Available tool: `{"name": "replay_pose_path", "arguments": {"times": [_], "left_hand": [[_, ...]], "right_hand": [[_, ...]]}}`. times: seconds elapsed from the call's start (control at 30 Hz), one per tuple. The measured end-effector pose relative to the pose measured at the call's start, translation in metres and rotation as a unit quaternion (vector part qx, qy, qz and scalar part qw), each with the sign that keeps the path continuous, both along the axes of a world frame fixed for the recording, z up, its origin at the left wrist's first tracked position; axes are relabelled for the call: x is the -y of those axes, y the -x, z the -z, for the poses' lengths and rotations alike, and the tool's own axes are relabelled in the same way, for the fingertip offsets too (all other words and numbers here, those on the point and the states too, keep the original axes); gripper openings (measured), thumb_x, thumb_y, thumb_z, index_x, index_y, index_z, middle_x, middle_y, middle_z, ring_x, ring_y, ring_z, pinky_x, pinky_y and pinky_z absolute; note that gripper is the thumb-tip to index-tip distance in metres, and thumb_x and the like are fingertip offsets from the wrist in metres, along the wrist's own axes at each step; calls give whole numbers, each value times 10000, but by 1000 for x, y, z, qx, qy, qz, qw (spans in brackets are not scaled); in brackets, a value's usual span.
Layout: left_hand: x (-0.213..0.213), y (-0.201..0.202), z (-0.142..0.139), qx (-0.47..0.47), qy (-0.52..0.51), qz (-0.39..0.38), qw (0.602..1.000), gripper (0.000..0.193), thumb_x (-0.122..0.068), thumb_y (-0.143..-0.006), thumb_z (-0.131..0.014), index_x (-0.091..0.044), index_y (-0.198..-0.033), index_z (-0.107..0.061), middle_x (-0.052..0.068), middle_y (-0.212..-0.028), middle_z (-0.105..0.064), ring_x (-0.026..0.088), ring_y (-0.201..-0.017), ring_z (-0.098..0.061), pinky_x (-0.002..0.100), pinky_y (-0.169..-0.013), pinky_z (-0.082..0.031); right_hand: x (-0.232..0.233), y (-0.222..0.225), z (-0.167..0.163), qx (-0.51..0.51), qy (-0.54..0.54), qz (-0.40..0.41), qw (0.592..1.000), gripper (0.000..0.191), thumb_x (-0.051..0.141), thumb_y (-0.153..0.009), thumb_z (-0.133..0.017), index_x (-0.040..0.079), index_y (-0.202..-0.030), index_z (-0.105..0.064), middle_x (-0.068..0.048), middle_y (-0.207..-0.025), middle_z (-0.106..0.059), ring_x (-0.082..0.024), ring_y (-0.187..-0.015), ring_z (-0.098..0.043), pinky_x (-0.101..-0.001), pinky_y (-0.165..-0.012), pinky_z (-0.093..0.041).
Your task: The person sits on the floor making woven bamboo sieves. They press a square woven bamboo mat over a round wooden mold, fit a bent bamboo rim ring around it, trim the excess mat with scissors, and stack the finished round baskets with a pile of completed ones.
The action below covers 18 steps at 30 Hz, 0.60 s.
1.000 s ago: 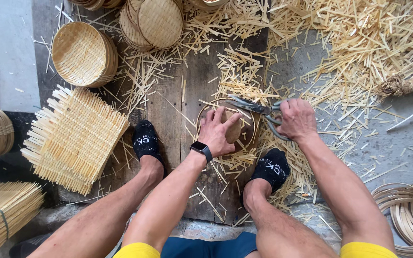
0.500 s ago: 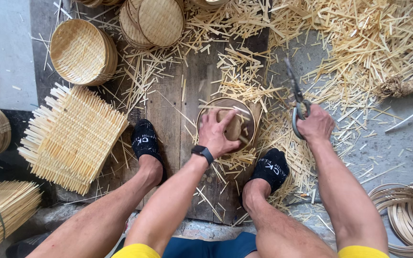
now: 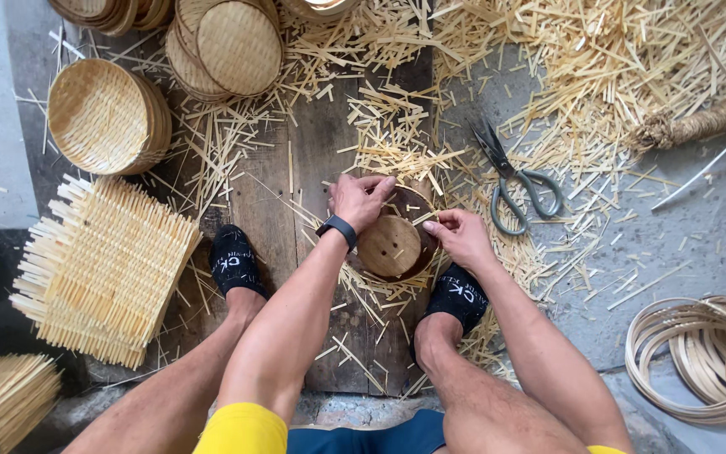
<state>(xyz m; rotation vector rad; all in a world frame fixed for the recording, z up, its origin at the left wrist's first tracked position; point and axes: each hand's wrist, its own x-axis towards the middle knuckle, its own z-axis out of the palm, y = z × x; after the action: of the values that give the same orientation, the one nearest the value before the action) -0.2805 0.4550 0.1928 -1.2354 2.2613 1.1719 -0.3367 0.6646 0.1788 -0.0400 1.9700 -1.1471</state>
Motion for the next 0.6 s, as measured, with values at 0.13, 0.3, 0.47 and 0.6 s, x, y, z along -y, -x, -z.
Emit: {"name": "replay_pose_path", "arguments": {"times": [0.13, 0.3, 0.47, 0.6], "left_hand": [[-4, 4, 1, -58, 1, -13, 998, 324, -507, -766, -793, -291, -1004, -834, 69, -1098, -679, 309, -1144, -577, 471, -1048, -436], [-10, 1, 9, -64, 22, -51, 996, 322, -523, -722, -838, -282, -935, -840, 13, -975, -690, 241, -1025, -642, 444, -968, -476], [-15, 0, 10, -60, 63, -41, 995, 378, -502, -745, -836, -207, -980, -851, 64, -1000, -699, 277, -1076, -585, 485, -980, -418], [-3, -30, 15, -210, 48, -165, 962, 478, -502, -903, -724, -121, -1194, -730, 105, -1185, -589, 256, -1094, -593, 422, -915, -504]], "right_hand": [[0, 1, 6, 58, 71, 88, 992, 213, 115, -821, -840, -21, -969, -769, -58, -804, -753, -86, -640, -656, -238, -576, -533], [-5, 10, 3, 80, 38, 86, 992, 229, 116, -796, -883, -42, -891, -748, -59, -727, -730, -102, -561, -630, -255, -515, -511], [-4, 3, -3, 53, 30, 98, 993, 263, 161, -799, -875, -43, -927, -772, -65, -741, -730, -92, -557, -617, -238, -504, -509], [-12, -12, -5, 27, -49, 55, 997, 310, 203, -824, -863, 3, -1031, -749, -78, -841, -732, -90, -619, -640, -235, -544, -551]]}}
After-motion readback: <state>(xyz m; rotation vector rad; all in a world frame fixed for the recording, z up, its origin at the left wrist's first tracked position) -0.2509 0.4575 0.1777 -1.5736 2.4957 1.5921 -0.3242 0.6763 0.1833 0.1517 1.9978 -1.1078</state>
